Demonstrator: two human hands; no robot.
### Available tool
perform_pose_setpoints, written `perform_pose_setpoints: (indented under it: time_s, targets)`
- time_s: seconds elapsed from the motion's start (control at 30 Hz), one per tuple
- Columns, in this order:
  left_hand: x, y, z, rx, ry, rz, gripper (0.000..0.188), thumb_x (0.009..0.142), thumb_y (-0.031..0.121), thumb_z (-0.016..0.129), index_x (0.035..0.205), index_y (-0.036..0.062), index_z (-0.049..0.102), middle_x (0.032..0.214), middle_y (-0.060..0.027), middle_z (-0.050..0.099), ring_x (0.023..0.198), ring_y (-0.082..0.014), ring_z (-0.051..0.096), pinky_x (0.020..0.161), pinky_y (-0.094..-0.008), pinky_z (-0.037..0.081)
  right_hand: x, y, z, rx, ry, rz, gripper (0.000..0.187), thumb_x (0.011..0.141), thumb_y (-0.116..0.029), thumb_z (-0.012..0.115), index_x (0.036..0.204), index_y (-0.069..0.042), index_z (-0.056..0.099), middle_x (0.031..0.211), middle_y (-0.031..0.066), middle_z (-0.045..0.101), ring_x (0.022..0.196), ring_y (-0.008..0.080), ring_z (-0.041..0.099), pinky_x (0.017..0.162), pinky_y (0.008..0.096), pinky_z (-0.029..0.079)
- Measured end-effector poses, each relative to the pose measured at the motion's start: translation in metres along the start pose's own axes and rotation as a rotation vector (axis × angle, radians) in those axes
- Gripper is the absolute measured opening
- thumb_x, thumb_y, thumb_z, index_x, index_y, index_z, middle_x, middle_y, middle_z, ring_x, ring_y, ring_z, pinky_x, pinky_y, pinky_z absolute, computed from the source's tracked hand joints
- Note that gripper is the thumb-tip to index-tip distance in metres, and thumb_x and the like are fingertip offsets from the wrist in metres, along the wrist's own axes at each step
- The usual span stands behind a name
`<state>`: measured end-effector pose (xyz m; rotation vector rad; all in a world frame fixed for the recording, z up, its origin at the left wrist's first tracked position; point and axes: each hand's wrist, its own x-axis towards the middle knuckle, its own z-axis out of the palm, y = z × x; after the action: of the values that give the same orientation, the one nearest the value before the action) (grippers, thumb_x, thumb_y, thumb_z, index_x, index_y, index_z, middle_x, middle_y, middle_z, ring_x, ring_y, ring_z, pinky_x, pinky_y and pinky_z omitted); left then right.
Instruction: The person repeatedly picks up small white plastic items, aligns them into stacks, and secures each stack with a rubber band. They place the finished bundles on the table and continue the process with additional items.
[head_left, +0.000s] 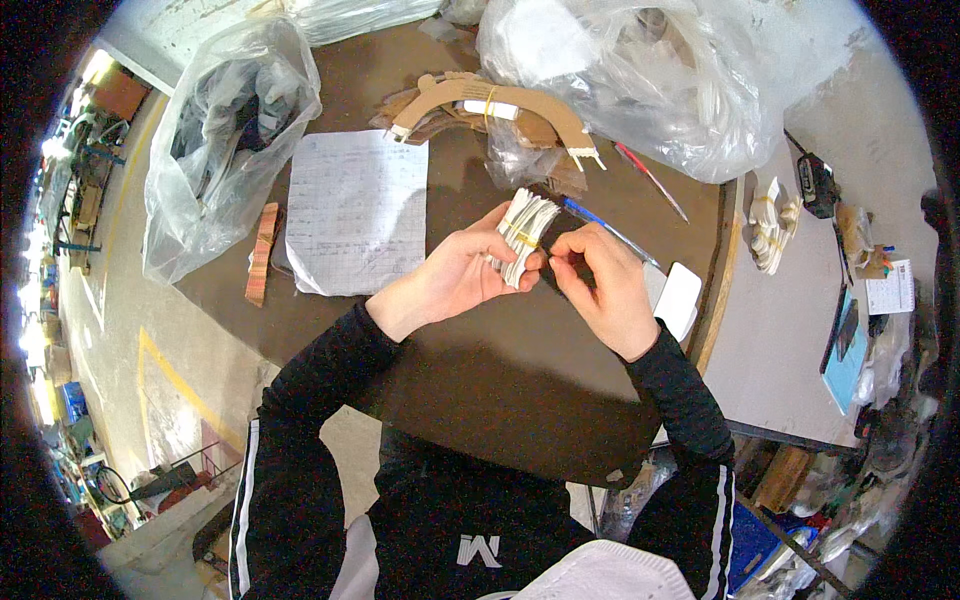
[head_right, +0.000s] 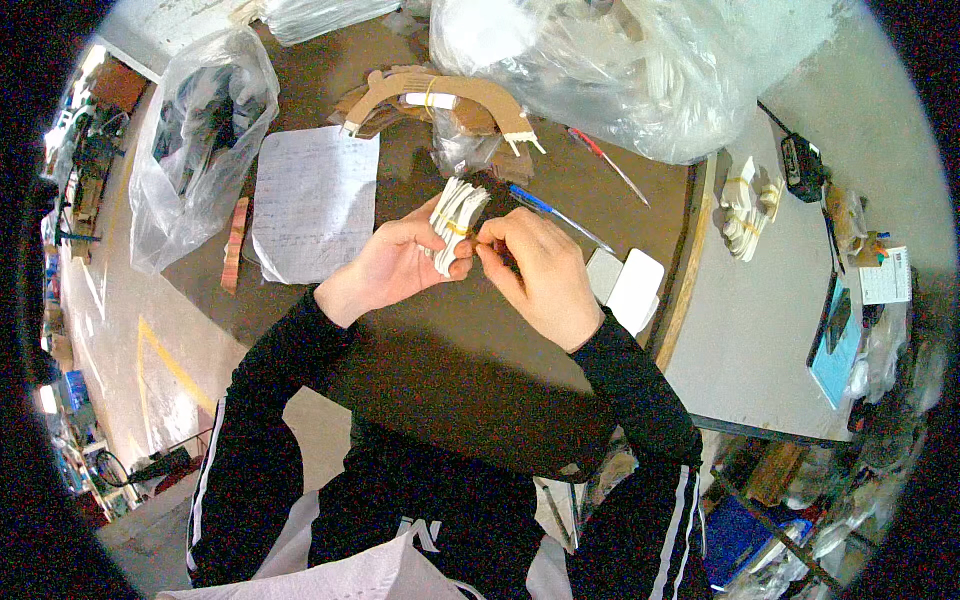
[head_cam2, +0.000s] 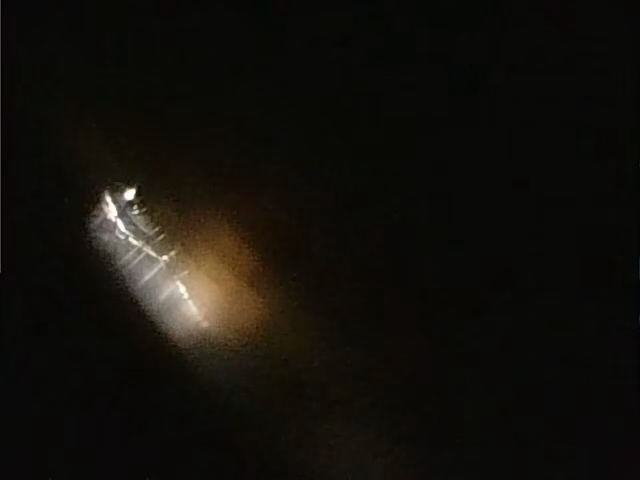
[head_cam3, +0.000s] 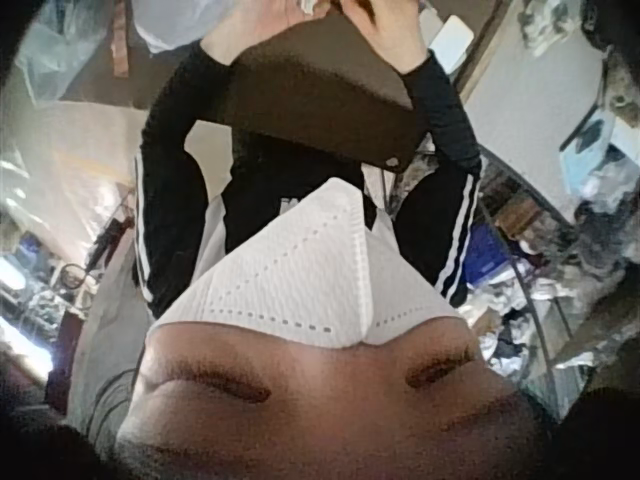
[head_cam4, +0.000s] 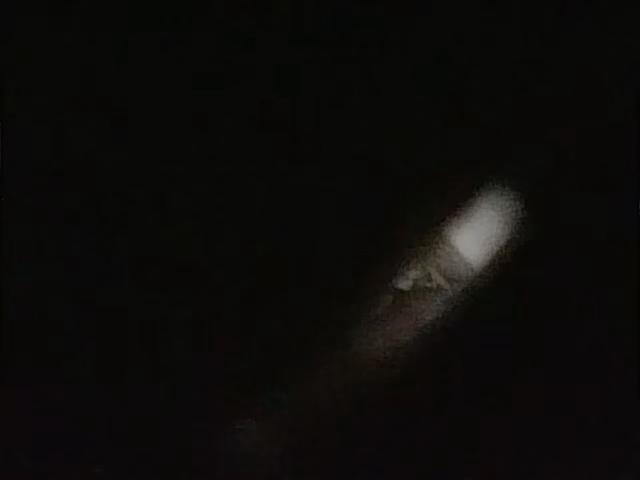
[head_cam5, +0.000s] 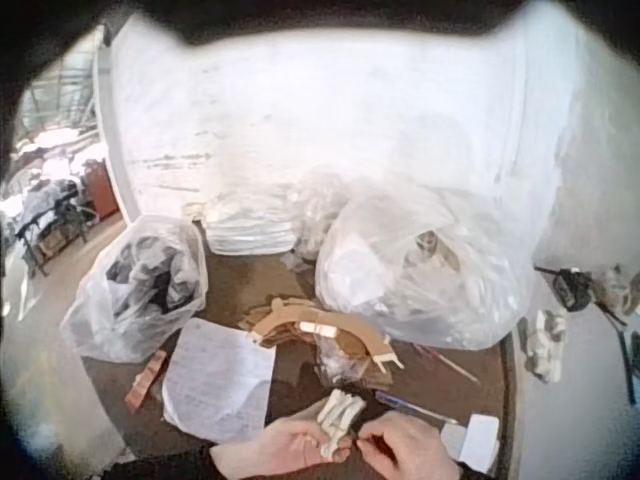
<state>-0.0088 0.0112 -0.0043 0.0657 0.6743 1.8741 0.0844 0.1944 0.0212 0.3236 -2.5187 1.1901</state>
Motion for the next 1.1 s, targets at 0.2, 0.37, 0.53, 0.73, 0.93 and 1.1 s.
perform_pose_setpoints:
  time_s: [0.2, 0.37, 0.53, 0.73, 0.93, 1.1]
  targets:
    - [-0.004, -0.010, 0.013, 0.296, 0.014, 0.082, 0.064, 0.088, 0.002, 0.051, 0.143, 0.0119, 0.020, 0.122, -0.0101, 0.051, 0.103, -0.0209, 0.058, 0.090, -0.0364, 0.049, 0.000, 0.000, 0.000, -0.102, 0.124, -0.087, 0.016, 0.077, -0.011, 0.072, 0.090, -0.006, 0.065, 0.070, 0.0071, 0.056, 0.066, 0.0267, 0.059, 0.060, 0.0369, 0.047]
    - [-0.002, -0.025, 0.008, 0.699, 0.032, 0.201, 0.064, 0.094, 0.004, 0.049, 0.146, 0.0122, 0.013, 0.134, -0.0076, 0.038, 0.120, -0.0179, 0.045, 0.099, -0.0359, 0.042, -0.002, -0.002, -0.002, -0.356, 0.122, -0.200, 0.016, 0.073, -0.011, 0.073, 0.087, -0.006, 0.066, 0.067, 0.0045, 0.055, 0.060, 0.0223, 0.057, 0.054, 0.0345, 0.046]
    - [-0.001, -0.027, 0.009, 0.626, 0.063, 0.261, 0.067, 0.094, 0.005, 0.053, 0.146, 0.0109, 0.011, 0.137, -0.0080, 0.033, 0.126, -0.0188, 0.037, 0.105, -0.0358, 0.035, -0.005, -0.002, 0.001, -0.423, 0.129, -0.248, 0.014, 0.070, -0.009, 0.073, 0.078, -0.007, 0.062, 0.065, 0.0036, 0.053, 0.057, 0.0205, 0.055, 0.050, 0.0334, 0.044]
    - [-0.004, -0.022, 0.014, 0.842, 0.021, 0.287, 0.063, 0.097, 0.013, 0.053, 0.146, 0.0091, 0.014, 0.136, -0.0080, 0.035, 0.127, -0.0180, 0.037, 0.105, -0.0352, 0.035, -0.003, -0.003, -0.001, -0.358, 0.112, -0.200, 0.017, 0.070, -0.010, 0.073, 0.079, -0.007, 0.059, 0.068, 0.0045, 0.054, 0.060, 0.0223, 0.056, 0.053, 0.0343, 0.045]
    - [-0.007, -0.018, 0.010, 0.403, 0.016, -0.002, 0.060, 0.096, 0.009, 0.054, 0.147, 0.0083, 0.023, 0.136, -0.0048, 0.042, 0.127, -0.0166, 0.041, 0.105, -0.0353, 0.036, 0.003, 0.012, -0.008, -0.183, -0.060, -0.265, 0.017, 0.073, -0.008, 0.069, 0.085, -0.006, 0.057, 0.077, 0.0079, 0.054, 0.069, 0.0259, 0.057, 0.063, 0.0373, 0.046]
    - [-0.007, -0.010, 0.012, 0.622, 0.045, 0.042, 0.064, 0.095, 0.010, 0.057, 0.148, 0.0075, 0.022, 0.137, -0.0054, 0.043, 0.127, -0.0168, 0.041, 0.106, -0.0335, 0.036, 0.003, 0.004, -0.013, -0.140, -0.106, -0.198, 0.016, 0.075, -0.008, 0.069, 0.087, -0.006, 0.058, 0.078, 0.0080, 0.055, 0.071, 0.0265, 0.057, 0.065, 0.0380, 0.046]
